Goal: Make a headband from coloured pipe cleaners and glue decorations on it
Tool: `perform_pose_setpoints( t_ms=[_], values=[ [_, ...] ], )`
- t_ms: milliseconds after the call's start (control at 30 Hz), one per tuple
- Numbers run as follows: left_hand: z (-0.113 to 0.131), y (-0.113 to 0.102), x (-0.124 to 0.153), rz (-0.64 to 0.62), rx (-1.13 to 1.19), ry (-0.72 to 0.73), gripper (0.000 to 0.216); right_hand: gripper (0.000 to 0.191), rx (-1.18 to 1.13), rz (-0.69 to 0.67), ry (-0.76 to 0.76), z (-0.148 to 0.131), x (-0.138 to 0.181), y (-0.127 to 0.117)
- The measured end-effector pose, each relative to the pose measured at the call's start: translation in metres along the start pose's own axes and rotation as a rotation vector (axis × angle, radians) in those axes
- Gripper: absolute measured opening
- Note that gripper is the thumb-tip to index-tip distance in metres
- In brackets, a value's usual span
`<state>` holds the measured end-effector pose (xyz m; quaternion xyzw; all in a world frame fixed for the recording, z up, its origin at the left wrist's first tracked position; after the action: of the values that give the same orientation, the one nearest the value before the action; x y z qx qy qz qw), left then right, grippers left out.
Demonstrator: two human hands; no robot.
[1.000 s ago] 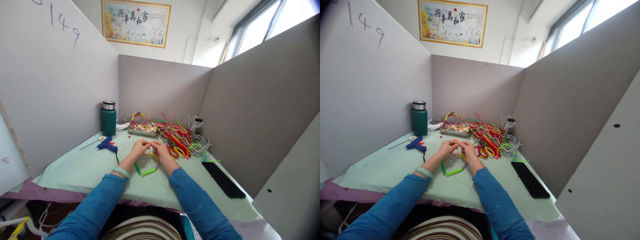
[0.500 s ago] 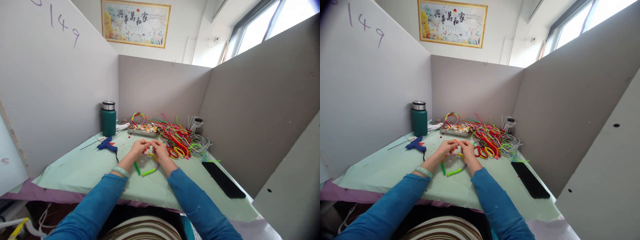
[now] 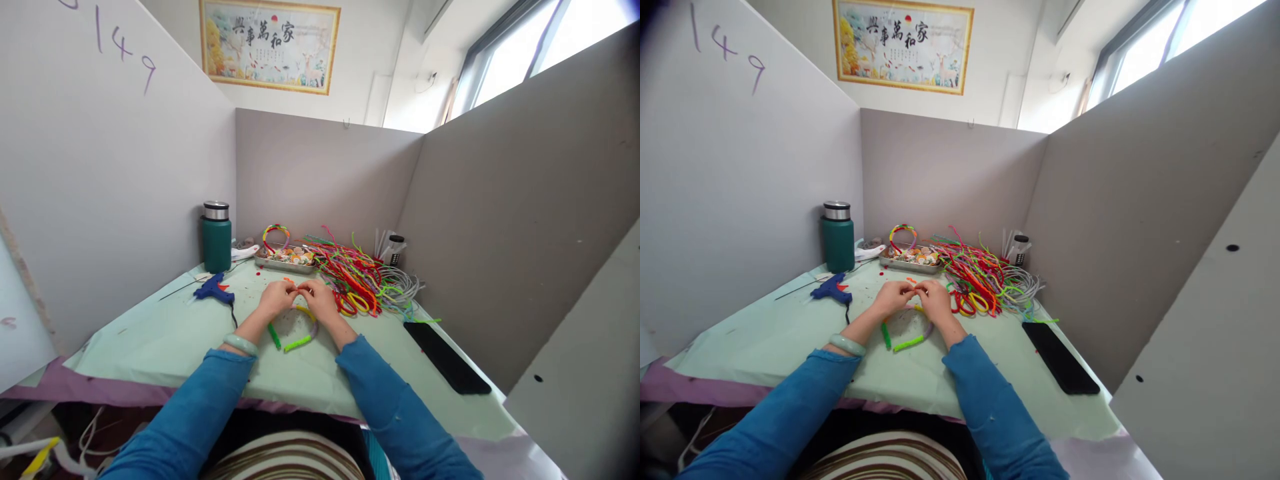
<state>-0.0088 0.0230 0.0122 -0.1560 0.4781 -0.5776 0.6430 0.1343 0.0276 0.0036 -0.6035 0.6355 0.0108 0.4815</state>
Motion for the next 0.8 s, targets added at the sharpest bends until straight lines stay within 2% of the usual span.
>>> perform_pose_setpoints(
  t_ms=[200, 267, 367, 533, 700, 800],
  values=[
    [0.002, 0.002, 0.003, -0.03, -0.147, 0.004, 0.025, 0.014, 0.312, -0.117, 0.02, -0.005, 0.004, 0.003],
    [0.002, 0.001, 0.002, -0.03, -0.158, 0.011, 0.025, 0.015, 0.358, -0.148, 0.052, -0.003, 0.004, 0.004],
    [0.0, 0.0, 0.001, -0.022, -0.137, 0.017, 0.026, 0.015, 0.332, -0.125, 0.097, -0.001, 0.003, 0.003],
    [-0.001, 0.002, -0.002, -0.026, 0.035, -0.018, 0.021, 0.013, 0.081, 0.013, 0.187, 0.001, -0.001, 0.004],
    [0.002, 0.011, 0.001, -0.139, 0.527, -0.185, 0.02, 0.013, -0.439, 0.128, 0.422, 0.002, -0.002, 0.013],
    [0.002, 0.013, 0.002, -0.145, 0.701, -0.258, 0.02, 0.013, -0.666, 0.15, 0.485, -0.001, -0.001, 0.015]
  ],
)
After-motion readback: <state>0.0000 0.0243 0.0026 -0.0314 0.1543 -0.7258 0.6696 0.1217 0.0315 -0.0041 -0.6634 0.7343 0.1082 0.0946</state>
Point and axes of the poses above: each hand's wrist, its own x-axis away from the middle knuckle, its own y-axis out of the palm, z = x × y, the point moved 2 cm from there along -x, towards the middle knuckle, and after that the axes turned 1 degree about z, right-handed, at the moved point
